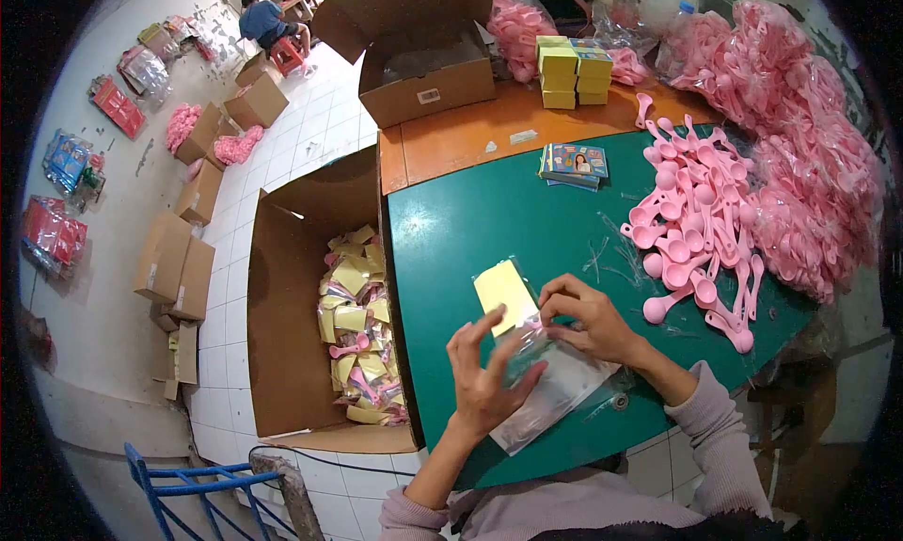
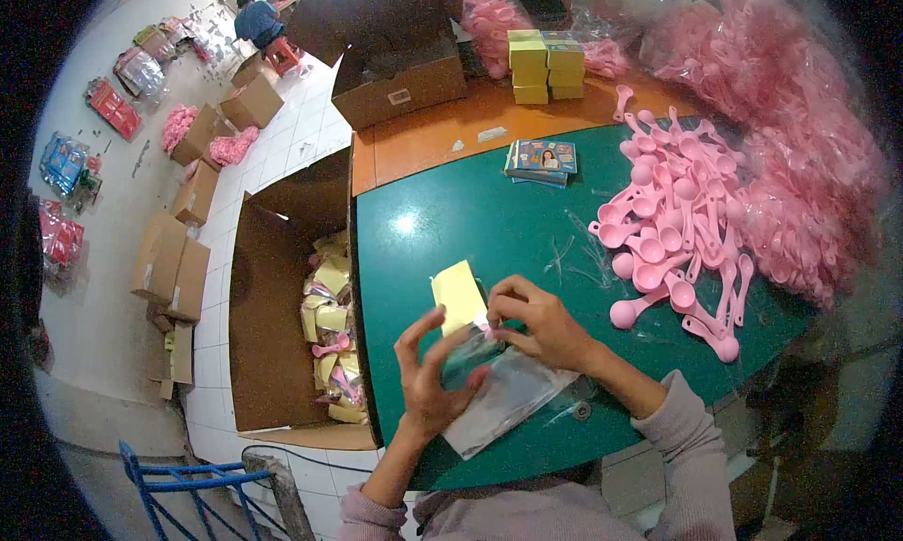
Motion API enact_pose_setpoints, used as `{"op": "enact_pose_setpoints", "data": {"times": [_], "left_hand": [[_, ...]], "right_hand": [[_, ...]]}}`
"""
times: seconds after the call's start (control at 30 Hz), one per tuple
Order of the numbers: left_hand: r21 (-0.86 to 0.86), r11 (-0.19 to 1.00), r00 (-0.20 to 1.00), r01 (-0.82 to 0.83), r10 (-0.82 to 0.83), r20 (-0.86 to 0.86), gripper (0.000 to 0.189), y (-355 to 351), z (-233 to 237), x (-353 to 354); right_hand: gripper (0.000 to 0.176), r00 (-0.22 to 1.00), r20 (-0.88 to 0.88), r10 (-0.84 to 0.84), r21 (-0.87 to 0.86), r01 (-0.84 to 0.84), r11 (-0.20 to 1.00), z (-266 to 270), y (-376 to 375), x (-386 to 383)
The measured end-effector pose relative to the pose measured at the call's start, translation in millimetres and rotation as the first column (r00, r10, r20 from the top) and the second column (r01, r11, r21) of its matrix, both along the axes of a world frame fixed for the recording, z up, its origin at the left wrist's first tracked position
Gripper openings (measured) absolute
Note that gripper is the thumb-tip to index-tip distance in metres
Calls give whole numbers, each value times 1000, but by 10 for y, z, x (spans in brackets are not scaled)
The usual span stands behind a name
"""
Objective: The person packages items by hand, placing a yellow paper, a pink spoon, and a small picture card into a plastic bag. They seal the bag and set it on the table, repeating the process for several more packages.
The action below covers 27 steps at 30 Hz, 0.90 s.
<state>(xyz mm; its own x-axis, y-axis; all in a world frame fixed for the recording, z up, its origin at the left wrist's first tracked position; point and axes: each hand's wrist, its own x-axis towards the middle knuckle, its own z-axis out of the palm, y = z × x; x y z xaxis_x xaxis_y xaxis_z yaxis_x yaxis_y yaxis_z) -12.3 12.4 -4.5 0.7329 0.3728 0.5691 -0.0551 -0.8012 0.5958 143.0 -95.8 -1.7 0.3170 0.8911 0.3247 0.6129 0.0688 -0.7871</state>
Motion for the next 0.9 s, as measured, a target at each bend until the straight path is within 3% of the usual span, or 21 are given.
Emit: {"op": "enact_pose_setpoints", "data": {"times": [0.03,0.07,0.13,0.17,0.2,0.27,0.3,0.37,0.5,0.7,0.77,0.9], "left_hand": [[-124,992,1000,-25,23,-16,47,0,50,3],[-124,992,1000,-21,20,-15,47,37,25,-6],[-120,992,979,-38,12,-204,63,147,-50,-44],[-119,993,965,-18,-14,-262,46,160,-39,-50],[-119,993,964,-21,-11,-264,46,166,-65,-51],[-201,979,975,-8,-37,-218,26,183,-134,-40],[-203,979,976,-7,-38,-217,26,172,-119,-39],[-365,923,954,-122,8,-298,12,134,-69,-36],[-528,830,958,-179,24,-287,12,116,-117,-27],[-581,779,918,-235,-17,-395,14,186,-167,1],[-693,682,954,-234,23,-300,17,167,-224,24],[-753,624,973,-209,54,-225,18,163,-232,46]], "right_hand": [[17,1000,2,-2,-1,2,1000,-2,-11,29],[16,999,-48,-1,-3,1,1000,-3,-22,59],[16,995,-101,-4,-3,3,1000,-6,-37,75],[15,989,-144,21,-20,-24,1000,-3,-41,75],[14,981,-187,47,-36,-54,998,-5,-39,73],[14,959,-279,43,-72,-65,995,-18,-38,68],[14,930,-366,30,-109,-74,991,-22,-47,74],[11,911,-412,-11,-162,-61,985,-116,-47,103],[8,802,-586,-116,-306,-86,948,-138,17,65],[16,757,-613,-225,-286,53,957,-170,89,-35],[16,769,-586,-255,-304,83,949,-148,110,-52],[17,792,-546,-275,-305,118,945,-85,116,-80]]}}
